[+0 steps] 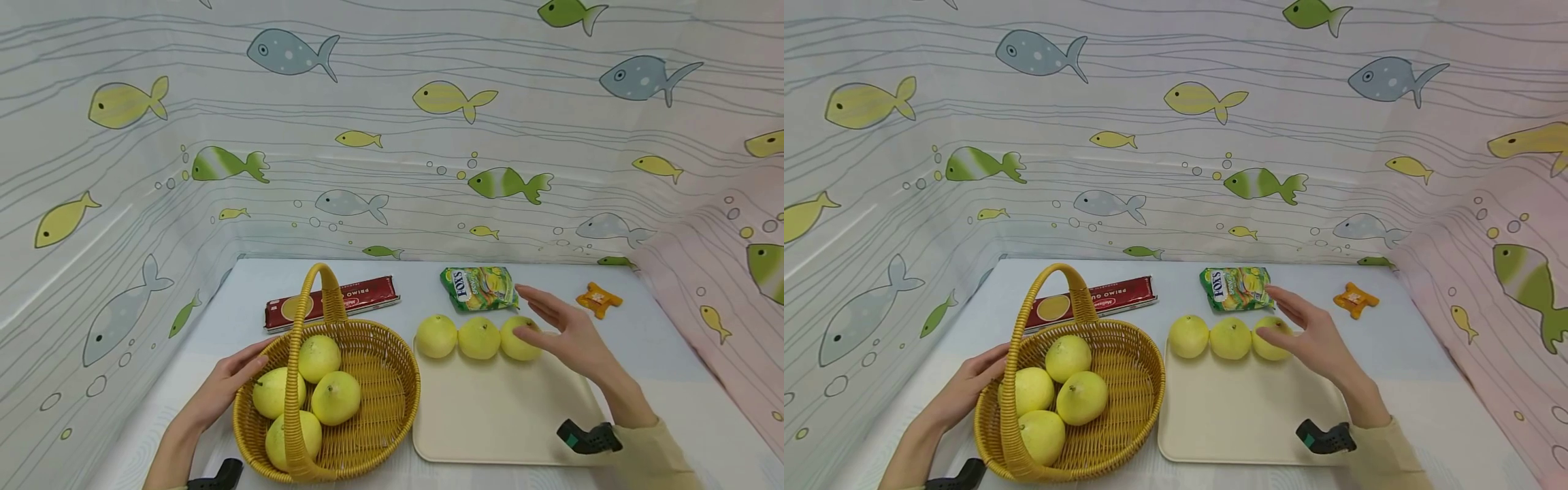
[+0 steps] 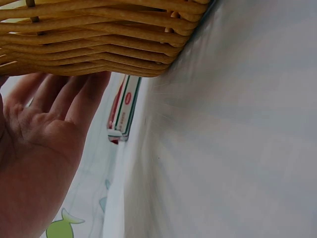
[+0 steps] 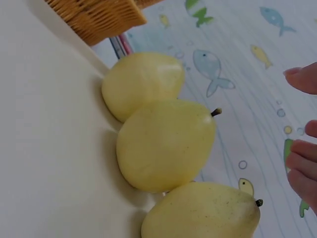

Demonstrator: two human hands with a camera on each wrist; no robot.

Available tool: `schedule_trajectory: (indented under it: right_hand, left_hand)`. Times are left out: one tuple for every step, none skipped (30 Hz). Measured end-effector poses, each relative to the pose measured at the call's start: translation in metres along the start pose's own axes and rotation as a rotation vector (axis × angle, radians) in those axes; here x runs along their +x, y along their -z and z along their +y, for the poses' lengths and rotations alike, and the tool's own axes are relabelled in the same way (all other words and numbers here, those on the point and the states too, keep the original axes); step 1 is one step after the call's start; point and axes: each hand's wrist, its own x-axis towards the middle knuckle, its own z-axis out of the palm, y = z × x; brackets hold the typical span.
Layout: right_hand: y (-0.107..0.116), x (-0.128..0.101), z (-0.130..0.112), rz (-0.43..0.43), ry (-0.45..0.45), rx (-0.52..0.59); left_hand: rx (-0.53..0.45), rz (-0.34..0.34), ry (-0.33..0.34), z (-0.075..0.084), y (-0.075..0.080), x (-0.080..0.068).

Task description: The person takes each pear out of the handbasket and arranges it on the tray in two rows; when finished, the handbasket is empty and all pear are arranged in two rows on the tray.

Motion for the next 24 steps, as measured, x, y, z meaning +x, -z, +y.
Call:
schedule_trajectory:
  right_hand:
    - [-0.001,0.000,-0.001,0.005,0.009,0.001]
    - [-0.003,0.000,-0.002,0.009,0.018,0.003]
    - [-0.004,0.001,-0.004,0.011,0.030,0.007]
    - [-0.006,0.001,-0.005,0.013,0.042,0.008]
    - [-0.008,0.001,-0.007,0.014,0.054,0.014]
    - [-0.009,0.001,-0.008,0.015,0.065,0.019]
    - [-0.011,0.001,-0.009,0.018,0.076,0.019]
    - [-0.013,0.001,-0.011,0.018,0.086,0.025]
    - [-0.014,0.001,-0.012,0.018,0.092,0.029]
    - [-0.016,0.001,-0.014,0.019,0.092,0.030]
    - [-0.017,0.001,-0.015,0.017,0.095,0.033]
    - [-0.018,0.001,-0.016,0.014,0.094,0.034]
    - [-0.019,0.001,-0.017,0.010,0.090,0.036]
    - [-0.021,0.001,-0.018,0.005,0.089,0.045]
    - [-0.023,0.001,-0.019,0.001,0.089,0.052]
    - [-0.025,0.001,-0.020,-0.004,0.094,0.066]
    - [-0.027,0.000,-0.021,-0.010,0.100,0.082]
    - [-0.030,0.000,-0.023,-0.015,0.105,0.091]
    - [-0.033,0.000,-0.024,-0.021,0.110,0.103]
    - [-0.036,0.000,-0.026,-0.028,0.117,0.119]
    - [-0.039,0.001,-0.028,-0.035,0.123,0.127]
    - [-0.042,0.001,-0.031,-0.043,0.129,0.140]
    - [-0.046,0.002,-0.033,-0.052,0.132,0.144]
    - [-0.049,0.004,-0.035,-0.059,0.135,0.147]
  left_hand:
    - [-0.003,-0.003,-0.002,0.000,0.000,0.000]
    - [-0.007,-0.005,-0.006,0.000,0.000,0.000]
    - [-0.011,-0.008,-0.011,0.000,0.000,0.000]
    - [-0.015,-0.010,-0.015,0.000,0.000,-0.001]
    - [-0.020,-0.013,-0.017,0.001,0.000,-0.001]
    - [-0.023,-0.014,-0.018,0.001,-0.001,-0.001]
    - [-0.022,-0.014,-0.017,0.001,0.000,-0.001]
    - [-0.019,-0.012,-0.015,0.001,0.000,-0.001]
    - [-0.015,-0.009,-0.011,0.001,0.000,-0.001]
    - [-0.012,-0.007,-0.005,0.002,0.000,-0.001]
    - [-0.006,-0.005,0.001,0.002,0.000,0.000]
    - [-0.001,-0.003,0.005,0.002,0.000,0.000]
    - [0.004,-0.001,0.008,0.002,0.000,0.000]
    - [0.006,0.000,0.011,0.002,0.000,0.000]
    - [0.005,-0.001,0.010,0.002,0.000,0.000]
    - [0.003,-0.003,0.008,0.002,0.000,0.000]
    - [0.003,-0.005,0.005,0.002,0.000,0.000]
    - [0.000,-0.008,0.003,0.002,0.000,0.000]
    - [-0.003,-0.011,0.001,0.002,0.000,-0.001]
    - [-0.006,-0.012,-0.001,0.002,0.000,-0.001]
    - [-0.009,-0.012,-0.002,0.002,0.000,-0.001]
    - [-0.008,-0.012,-0.001,0.002,0.000,-0.001]
    - [-0.009,-0.011,0.001,0.001,0.000,-0.001]
    - [-0.009,-0.009,0.003,0.001,0.000,-0.001]
